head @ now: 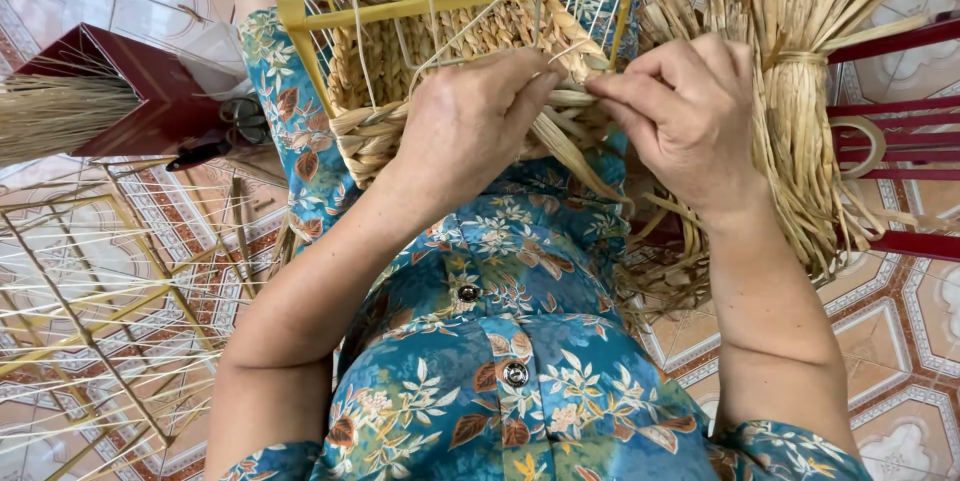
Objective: The person weaves a basket by hand, threading dried plant fibers through a wooden frame and tucking the ends into the structure. They pick up additional fibers from a bundle, wrapping them around the frame's vertical supports and pulling them tight to secure each row.
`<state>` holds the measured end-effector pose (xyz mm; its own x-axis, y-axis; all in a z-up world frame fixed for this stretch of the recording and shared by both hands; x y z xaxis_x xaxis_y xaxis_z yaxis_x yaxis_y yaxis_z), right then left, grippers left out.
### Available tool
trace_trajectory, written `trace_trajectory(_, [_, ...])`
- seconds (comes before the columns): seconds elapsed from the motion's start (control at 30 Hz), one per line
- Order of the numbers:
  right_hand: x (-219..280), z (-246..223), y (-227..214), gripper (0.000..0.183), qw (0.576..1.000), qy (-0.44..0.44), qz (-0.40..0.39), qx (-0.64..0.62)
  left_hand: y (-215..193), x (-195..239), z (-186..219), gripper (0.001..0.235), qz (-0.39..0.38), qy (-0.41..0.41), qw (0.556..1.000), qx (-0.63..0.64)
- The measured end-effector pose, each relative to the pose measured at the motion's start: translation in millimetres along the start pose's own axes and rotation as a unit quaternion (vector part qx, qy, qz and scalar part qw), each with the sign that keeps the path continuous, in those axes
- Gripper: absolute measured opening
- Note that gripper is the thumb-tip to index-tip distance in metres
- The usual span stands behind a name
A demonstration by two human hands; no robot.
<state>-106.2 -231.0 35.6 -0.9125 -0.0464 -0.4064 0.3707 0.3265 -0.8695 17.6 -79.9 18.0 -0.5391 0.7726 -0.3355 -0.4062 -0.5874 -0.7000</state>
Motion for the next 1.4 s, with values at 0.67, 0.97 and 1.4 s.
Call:
trace_trajectory(0.67, [-3, -37, -33, 0.018, 0.999, 0.008, -0.003, -0.034, 8, -12, 14, 0.017, -0.203, -0.111, 0.957, 0.175])
trace_trajectory(0.97, [-7, -32, -7, 0.019, 0.994, 0.08, 0.068, -0.026, 36, 11, 10, 0.017, -0.004, -0.022, 0.998, -0.057])
trace_trajectory(1.4, [32, 15, 40, 0.011, 0.785, 0.172, 0.163, -0.572, 25, -15, 1, 0.015, -0.173, -0.153, 0.963, 0.14])
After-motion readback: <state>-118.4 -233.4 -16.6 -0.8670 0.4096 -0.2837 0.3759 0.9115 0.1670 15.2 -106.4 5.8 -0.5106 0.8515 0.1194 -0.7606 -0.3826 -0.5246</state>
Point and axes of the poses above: each hand's wrist, its own x-axis away from the middle knuckle, its own y-axis out of the palm, z = x × y, the point moved 6 cm from there along -x, towards the middle knuckle, and after that the axes turned 9 degrees about -x, right-handed, at the moved point
